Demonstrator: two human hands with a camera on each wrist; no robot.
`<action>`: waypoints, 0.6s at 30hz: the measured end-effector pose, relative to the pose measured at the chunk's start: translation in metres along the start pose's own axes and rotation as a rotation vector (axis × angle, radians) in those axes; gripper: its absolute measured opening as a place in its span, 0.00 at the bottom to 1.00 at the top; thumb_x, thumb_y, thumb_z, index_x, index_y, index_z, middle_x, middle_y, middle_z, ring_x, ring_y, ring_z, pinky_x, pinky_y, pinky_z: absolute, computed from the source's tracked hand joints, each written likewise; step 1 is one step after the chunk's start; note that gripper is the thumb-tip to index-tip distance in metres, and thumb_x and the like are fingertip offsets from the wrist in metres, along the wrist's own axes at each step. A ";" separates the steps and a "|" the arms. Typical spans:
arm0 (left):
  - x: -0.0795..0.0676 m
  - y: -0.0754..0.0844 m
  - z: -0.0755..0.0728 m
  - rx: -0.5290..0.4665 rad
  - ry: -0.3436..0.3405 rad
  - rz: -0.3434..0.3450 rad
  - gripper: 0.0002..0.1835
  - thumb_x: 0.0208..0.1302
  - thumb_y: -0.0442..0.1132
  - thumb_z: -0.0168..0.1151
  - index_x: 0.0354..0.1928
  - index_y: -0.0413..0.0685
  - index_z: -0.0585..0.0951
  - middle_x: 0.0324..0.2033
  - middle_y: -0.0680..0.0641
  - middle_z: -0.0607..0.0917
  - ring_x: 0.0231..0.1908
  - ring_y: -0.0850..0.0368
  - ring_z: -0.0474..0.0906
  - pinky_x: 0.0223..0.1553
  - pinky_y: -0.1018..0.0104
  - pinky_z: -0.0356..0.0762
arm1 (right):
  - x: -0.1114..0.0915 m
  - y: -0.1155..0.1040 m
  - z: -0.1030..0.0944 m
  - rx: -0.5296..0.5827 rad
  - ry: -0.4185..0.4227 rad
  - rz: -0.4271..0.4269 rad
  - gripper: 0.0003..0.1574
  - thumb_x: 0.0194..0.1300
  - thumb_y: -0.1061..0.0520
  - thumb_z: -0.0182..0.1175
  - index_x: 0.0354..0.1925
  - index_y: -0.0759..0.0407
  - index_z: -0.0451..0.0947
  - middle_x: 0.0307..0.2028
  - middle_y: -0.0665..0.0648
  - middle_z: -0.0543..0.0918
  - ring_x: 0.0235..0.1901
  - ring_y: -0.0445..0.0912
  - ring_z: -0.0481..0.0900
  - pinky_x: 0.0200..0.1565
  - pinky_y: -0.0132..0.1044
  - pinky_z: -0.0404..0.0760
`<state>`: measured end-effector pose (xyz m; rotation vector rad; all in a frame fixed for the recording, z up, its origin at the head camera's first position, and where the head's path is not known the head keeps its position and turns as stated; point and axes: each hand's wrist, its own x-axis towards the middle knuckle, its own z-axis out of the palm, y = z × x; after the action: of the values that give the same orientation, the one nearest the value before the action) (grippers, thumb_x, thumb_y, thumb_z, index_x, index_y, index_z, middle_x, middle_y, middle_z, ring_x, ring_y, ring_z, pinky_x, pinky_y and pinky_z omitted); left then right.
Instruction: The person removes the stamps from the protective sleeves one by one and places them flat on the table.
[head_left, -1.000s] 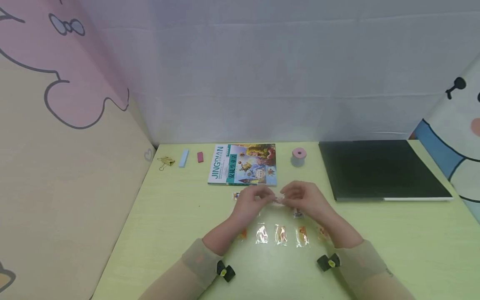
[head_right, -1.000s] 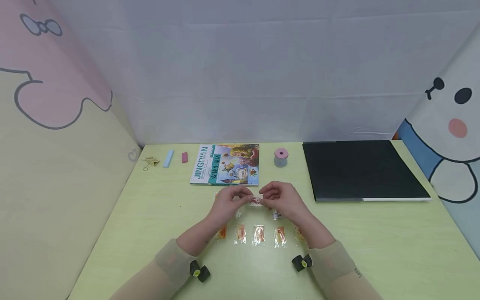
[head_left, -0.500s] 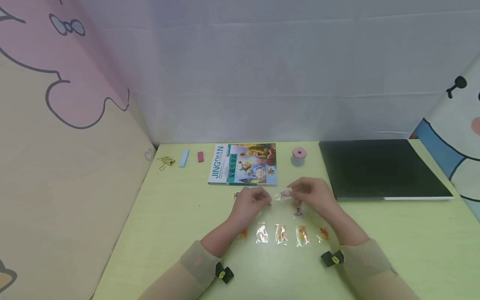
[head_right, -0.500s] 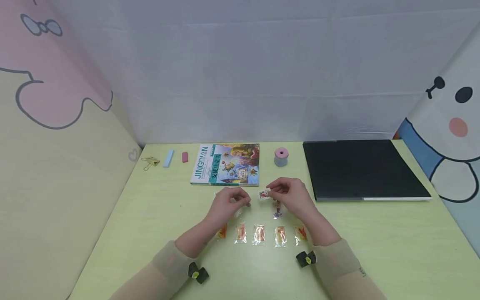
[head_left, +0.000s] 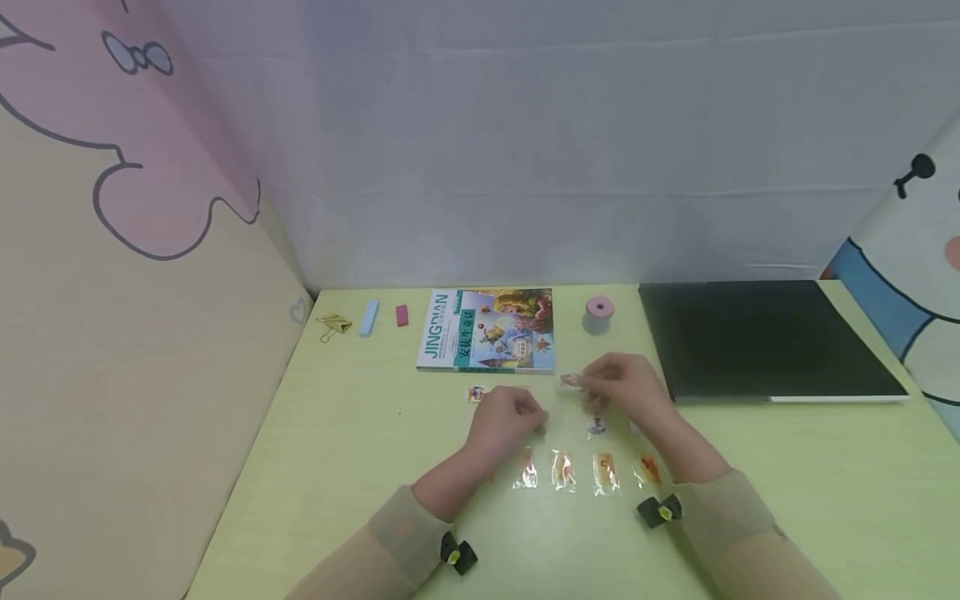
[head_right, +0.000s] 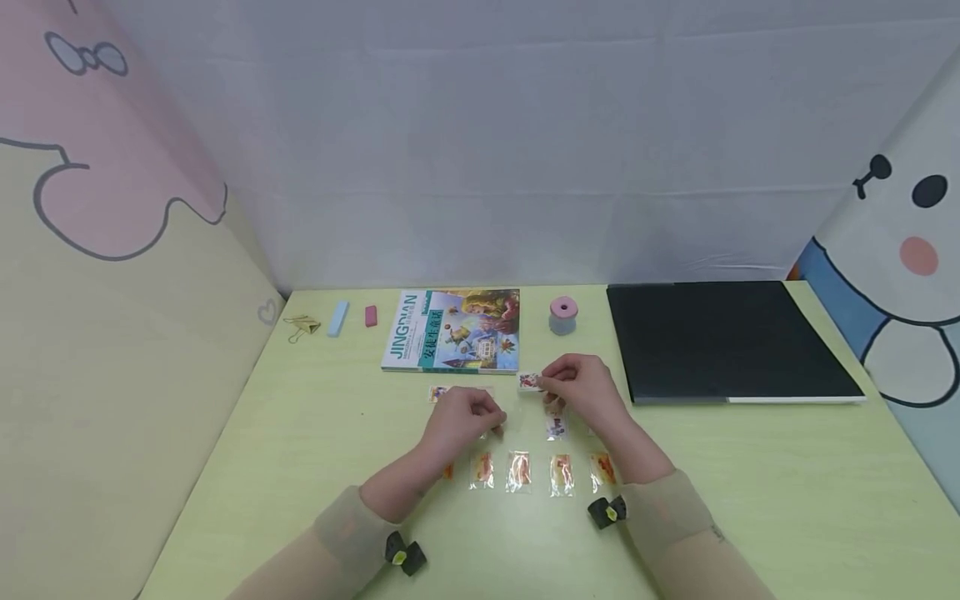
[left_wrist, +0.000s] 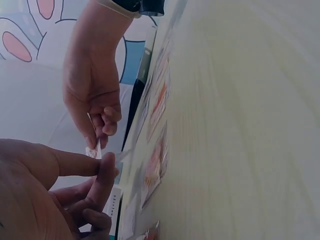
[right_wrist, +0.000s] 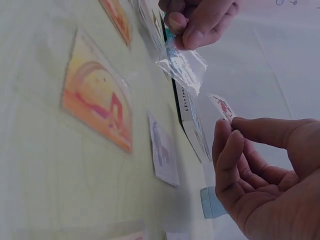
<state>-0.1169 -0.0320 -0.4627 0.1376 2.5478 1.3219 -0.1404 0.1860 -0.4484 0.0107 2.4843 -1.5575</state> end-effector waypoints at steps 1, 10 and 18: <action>0.000 0.000 0.002 0.018 -0.006 -0.012 0.07 0.54 0.43 0.66 0.21 0.56 0.82 0.18 0.58 0.82 0.24 0.63 0.76 0.35 0.65 0.74 | 0.001 0.000 0.001 -0.004 -0.006 0.010 0.16 0.57 0.50 0.66 0.37 0.61 0.80 0.29 0.63 0.85 0.24 0.51 0.81 0.30 0.43 0.80; 0.006 0.003 0.015 0.260 0.033 -0.038 0.10 0.51 0.45 0.67 0.18 0.55 0.79 0.17 0.59 0.78 0.17 0.63 0.73 0.27 0.67 0.73 | 0.005 -0.011 0.013 -0.149 -0.043 0.150 0.18 0.54 0.45 0.67 0.31 0.59 0.82 0.22 0.61 0.82 0.20 0.50 0.77 0.23 0.38 0.75; 0.005 0.007 0.021 0.432 0.062 -0.015 0.17 0.52 0.48 0.65 0.11 0.55 0.74 0.09 0.58 0.74 0.13 0.62 0.69 0.24 0.67 0.67 | 0.007 -0.015 0.022 -0.362 -0.036 0.122 0.21 0.55 0.47 0.65 0.16 0.60 0.77 0.11 0.52 0.72 0.12 0.43 0.69 0.19 0.35 0.69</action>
<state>-0.1167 -0.0106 -0.4692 0.1610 2.8431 0.7624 -0.1452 0.1590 -0.4452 0.0753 2.6428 -1.0365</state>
